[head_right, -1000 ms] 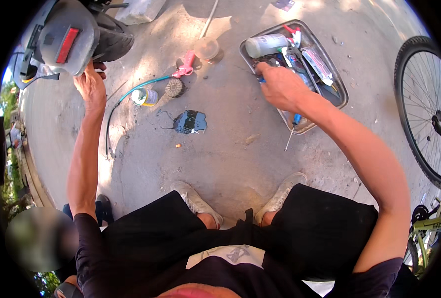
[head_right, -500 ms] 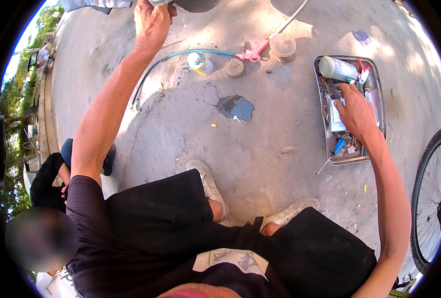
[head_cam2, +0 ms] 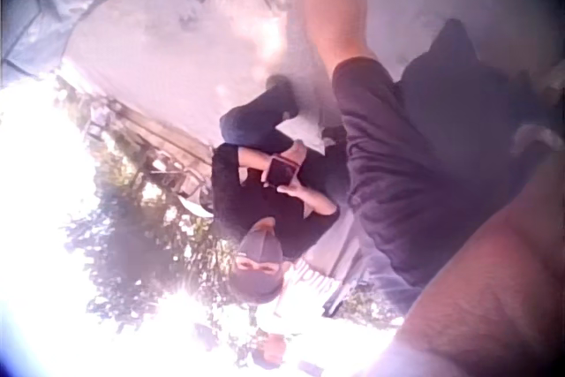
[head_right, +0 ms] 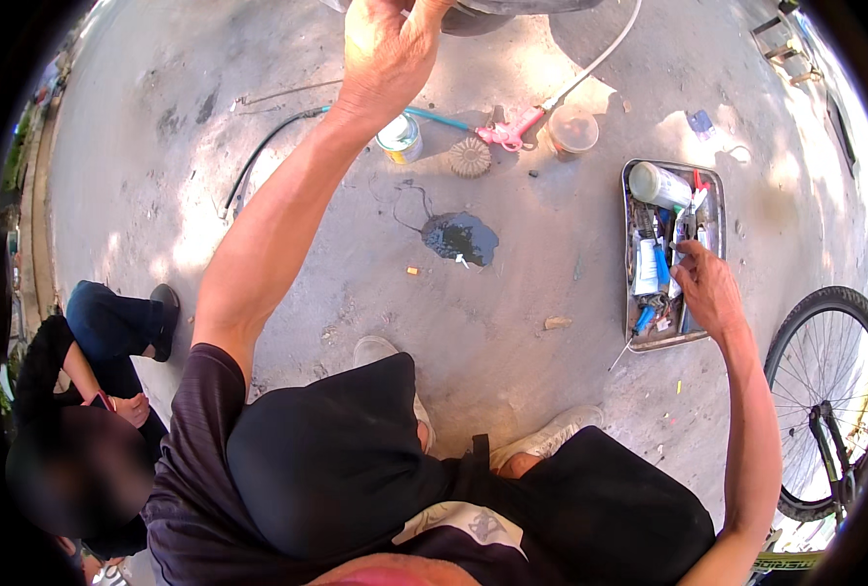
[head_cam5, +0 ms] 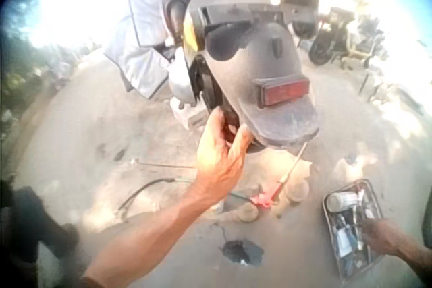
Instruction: The person is repairing a scooter while sitting on the ground. They use a screwdriver to adjust parts of the scooter and handle various tools and containers from a nearby tray.
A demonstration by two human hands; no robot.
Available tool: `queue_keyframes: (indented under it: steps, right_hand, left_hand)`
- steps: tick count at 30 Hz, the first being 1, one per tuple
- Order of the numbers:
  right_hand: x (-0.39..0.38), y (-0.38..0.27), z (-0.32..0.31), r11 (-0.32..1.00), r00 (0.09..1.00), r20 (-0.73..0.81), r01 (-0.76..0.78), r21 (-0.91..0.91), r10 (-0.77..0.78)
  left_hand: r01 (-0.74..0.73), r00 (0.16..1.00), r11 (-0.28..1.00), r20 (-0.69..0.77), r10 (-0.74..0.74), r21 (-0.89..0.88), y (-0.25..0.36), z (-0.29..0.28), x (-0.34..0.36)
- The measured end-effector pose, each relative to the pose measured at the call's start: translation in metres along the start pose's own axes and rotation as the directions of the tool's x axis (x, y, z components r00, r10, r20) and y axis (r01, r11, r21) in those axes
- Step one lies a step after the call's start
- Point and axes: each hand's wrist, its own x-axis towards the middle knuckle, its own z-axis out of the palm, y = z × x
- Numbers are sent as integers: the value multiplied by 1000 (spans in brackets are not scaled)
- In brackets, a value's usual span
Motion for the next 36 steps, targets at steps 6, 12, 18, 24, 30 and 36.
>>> queue_keyframes:
  steps: [6, 12, 18, 24, 30, 36]
  right_hand:
    - [14, -78, 29, 998, 991, 118, 57, 2, -57]
    - [-8, -126, 36, 997, 955, 295, -45, 55, 27]
    - [-10, -204, 2, 992, 946, 322, -15, 124, -26]
    - [10, -212, -22, 986, 971, 172, 159, 52, -165]
    - [32, -195, -15, 972, 945, 231, 235, 23, -234]
    - [54, -178, -3, 932, 897, 255, 332, 149, -360]
  left_hand:
    - [-107, 992, 966, -33, 118, 234, -20, -44, -18]
    - [214, 973, 934, -151, -176, 285, -72, -94, -80]
    - [-54, 991, 901, -86, 101, 431, -86, -70, -81]
    - [-153, 987, 861, 26, 161, 486, -44, -30, -37]
    - [-227, 970, 776, 65, 234, 588, -56, -22, -32]
    - [-169, 977, 895, -48, 207, 412, 0, -16, -26]
